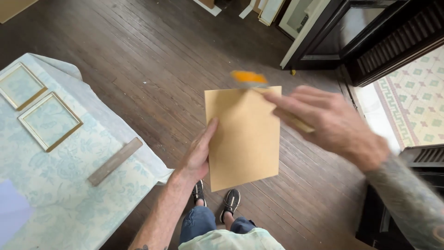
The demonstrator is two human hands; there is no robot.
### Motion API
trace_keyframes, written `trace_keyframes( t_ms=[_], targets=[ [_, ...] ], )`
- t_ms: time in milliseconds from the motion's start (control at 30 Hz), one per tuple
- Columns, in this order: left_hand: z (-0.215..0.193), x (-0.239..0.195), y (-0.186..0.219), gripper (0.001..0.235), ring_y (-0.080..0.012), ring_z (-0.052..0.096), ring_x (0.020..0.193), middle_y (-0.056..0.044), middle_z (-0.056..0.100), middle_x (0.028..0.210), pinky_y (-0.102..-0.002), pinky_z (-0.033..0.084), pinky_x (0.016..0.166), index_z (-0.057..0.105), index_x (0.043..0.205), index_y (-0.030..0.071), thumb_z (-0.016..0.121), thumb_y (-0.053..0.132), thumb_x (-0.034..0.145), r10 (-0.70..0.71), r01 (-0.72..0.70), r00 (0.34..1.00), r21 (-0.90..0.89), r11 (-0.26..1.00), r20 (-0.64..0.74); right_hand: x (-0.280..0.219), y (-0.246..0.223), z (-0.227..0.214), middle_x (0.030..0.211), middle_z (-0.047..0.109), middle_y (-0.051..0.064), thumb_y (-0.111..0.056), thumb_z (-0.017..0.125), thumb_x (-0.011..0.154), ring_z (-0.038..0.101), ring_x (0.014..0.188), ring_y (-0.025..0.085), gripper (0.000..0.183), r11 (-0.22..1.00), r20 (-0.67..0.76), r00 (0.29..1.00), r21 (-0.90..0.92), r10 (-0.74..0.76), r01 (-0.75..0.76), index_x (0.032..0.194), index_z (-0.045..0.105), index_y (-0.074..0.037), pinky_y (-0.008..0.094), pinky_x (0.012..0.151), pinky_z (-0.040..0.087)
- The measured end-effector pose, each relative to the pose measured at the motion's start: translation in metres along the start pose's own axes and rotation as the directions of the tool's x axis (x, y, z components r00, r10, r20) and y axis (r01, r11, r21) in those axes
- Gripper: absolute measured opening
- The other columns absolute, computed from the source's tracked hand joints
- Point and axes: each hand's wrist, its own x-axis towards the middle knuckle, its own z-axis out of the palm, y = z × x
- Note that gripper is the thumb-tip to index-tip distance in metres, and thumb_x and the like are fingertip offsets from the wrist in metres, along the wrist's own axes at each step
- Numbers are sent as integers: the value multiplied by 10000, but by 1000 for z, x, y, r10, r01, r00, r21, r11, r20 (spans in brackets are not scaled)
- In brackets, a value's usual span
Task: Sanding a board and then mounting fabric onto a cardboard backing using masking tape.
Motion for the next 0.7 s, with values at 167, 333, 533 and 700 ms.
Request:
trace_keyframes(
  t_ms=[167,333,533,700],
  targets=[
    [-8,6,0,769,-249,654,1182,-97,673,1360,-433,532,992,569,1459,121,486,601,865,26,7,992,-258,966,126,-2,-77,24,920,660,82,-31,608,905,592,772,285,237,864,284,838,-60,-466,500,1130,675,-61,404,704,488],
    [-19,11,-8,666,-177,702,1085,-60,738,1287,-340,559,783,648,1339,165,486,628,889,13,-6,997,-96,995,76,8,-44,-14,922,626,112,-70,507,1009,634,754,289,135,955,201,954,242,-222,171,1040,623,-7,424,623,526],
    [-13,9,5,1200,-205,93,1618,42,212,1737,-598,66,1264,217,1625,249,586,686,571,19,9,982,146,989,-190,-8,-109,26,785,665,130,41,660,868,599,653,342,156,842,372,795,451,-478,296,730,617,-18,455,572,496],
    [-17,9,-4,804,-242,536,1351,-93,580,1483,-467,441,1113,532,1392,99,748,334,654,138,-156,959,-54,986,-246,-14,-108,19,767,618,88,-130,546,1064,591,605,242,147,822,202,955,566,-215,65,1087,580,11,409,518,503]
  ],
)
